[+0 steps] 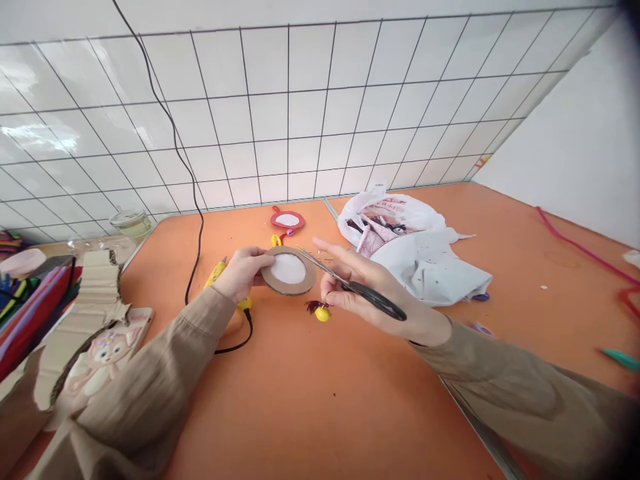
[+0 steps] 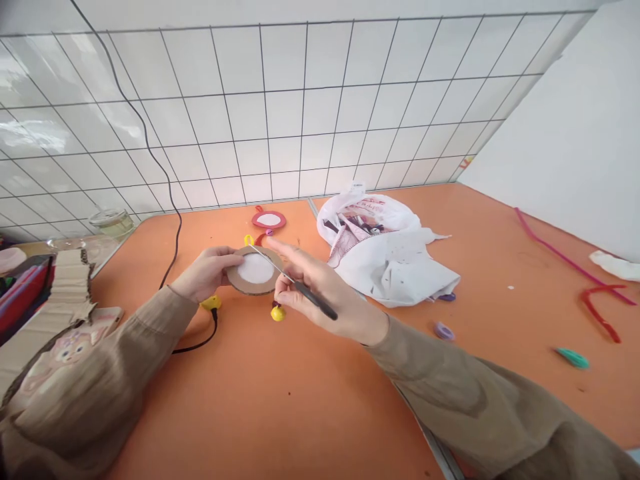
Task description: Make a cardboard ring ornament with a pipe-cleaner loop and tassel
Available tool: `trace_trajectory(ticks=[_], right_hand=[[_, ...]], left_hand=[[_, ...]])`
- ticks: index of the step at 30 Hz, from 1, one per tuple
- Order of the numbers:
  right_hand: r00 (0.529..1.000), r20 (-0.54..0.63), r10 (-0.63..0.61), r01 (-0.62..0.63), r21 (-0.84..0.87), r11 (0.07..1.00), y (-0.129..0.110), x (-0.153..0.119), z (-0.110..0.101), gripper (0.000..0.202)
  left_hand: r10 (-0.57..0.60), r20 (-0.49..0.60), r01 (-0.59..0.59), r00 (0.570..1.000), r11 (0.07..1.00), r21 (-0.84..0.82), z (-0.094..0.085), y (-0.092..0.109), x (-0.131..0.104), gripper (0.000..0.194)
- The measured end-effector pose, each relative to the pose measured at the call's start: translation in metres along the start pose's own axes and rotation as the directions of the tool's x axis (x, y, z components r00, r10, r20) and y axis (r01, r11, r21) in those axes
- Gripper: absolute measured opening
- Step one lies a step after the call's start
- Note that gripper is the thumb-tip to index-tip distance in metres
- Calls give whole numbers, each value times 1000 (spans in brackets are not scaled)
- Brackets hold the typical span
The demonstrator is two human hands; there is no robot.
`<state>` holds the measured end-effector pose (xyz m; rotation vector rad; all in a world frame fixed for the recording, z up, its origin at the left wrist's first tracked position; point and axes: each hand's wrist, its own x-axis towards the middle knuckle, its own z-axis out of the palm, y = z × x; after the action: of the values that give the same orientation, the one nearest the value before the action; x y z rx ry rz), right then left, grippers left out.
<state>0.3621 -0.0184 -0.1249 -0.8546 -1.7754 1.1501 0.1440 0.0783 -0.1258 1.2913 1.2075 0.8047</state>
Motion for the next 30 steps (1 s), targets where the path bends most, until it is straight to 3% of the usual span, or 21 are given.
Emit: trace_trajectory(ticks=[6,12,16,21,30], right_hand=[[980,-92,-175,150,-226,963,0,1,8,70],[905,-183,-385,287,-408,867,9,3,12,78],[881,-216,-420,297,-439,848,12,10,12,80],[863,-170,-476,352,-473,807,17,16,14,81],[844,-120,-523,408,-489,771,22,21,18,80]], left_hand=[[132,-5,-129,991,960,-248,1,10,-6,31],[282,-20,-274,959,909,-315,-2,20,-13,34],[298,-25,-291,954,906,-307,-1,28,-22,35],[302,-50,-303,952,903,-304,2,38,-31,35],[381,-78,-385,922,867,-318,-1,38,-33,26]])
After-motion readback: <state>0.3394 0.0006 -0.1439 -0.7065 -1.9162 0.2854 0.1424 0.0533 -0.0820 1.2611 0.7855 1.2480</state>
